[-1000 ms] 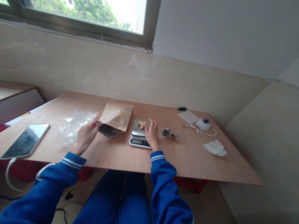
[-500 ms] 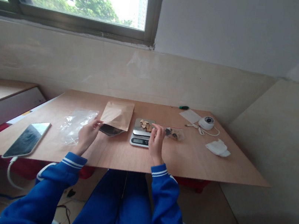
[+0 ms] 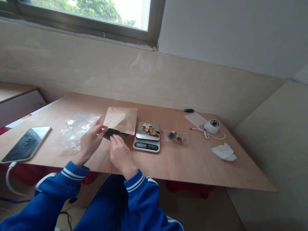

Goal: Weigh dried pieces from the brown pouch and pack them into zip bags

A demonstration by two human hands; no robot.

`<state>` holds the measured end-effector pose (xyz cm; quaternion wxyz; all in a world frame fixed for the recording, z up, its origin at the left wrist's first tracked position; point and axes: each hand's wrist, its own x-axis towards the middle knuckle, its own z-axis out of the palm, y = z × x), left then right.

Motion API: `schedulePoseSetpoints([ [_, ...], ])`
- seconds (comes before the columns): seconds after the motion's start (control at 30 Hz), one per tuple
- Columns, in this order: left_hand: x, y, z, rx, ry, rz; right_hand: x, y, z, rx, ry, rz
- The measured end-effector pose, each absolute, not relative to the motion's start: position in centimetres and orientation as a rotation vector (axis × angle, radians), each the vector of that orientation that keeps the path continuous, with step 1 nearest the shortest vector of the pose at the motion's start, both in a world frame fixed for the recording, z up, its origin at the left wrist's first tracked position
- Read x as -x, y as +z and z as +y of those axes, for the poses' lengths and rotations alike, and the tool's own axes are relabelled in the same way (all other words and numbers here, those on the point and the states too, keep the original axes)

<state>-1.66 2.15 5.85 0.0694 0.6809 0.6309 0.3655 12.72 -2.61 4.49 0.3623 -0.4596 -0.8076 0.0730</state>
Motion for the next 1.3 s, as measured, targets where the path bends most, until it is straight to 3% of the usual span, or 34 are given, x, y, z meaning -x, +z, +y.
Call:
schedulePoseSetpoints([
  [0.2, 1.5, 7.0, 1.1, -2.002, 1.165, 1.937, -10.0, 5.1, 1.3, 1.605, 0.022, -2.167],
  [0.33, 1.7, 7.3, 0.7, -1.957, 1.19, 1.934, -9.8, 5.6, 1.8, 1.646, -0.019, -2.177],
  [0.67, 1.6, 7.6, 1.1, -1.926, 1.22, 1.946, -12.2, 4.4, -0.5, 1.117, -0.048, -2.162],
  [0.83, 2.1, 7.3, 1.3, -1.923, 1.227, 1.95, -15.3, 5.0, -3.6, 0.856, -0.003, -1.855],
  [1.0, 2.4, 7.1, 1.5, -1.88, 1.245, 1.986, -19.2, 3.9, -4.2, 1.052, -0.131, -1.254],
  [1.17, 2.4, 7.0, 1.4, -1.872, 1.251, 1.986, -21.3, 2.6, -1.3, 1.342, -0.008, -1.495],
  [1.3, 2.5, 7.0, 1.2, -1.891, 1.239, 1.973, -21.8, 1.9, 1.3, 1.459, -0.082, -1.672],
])
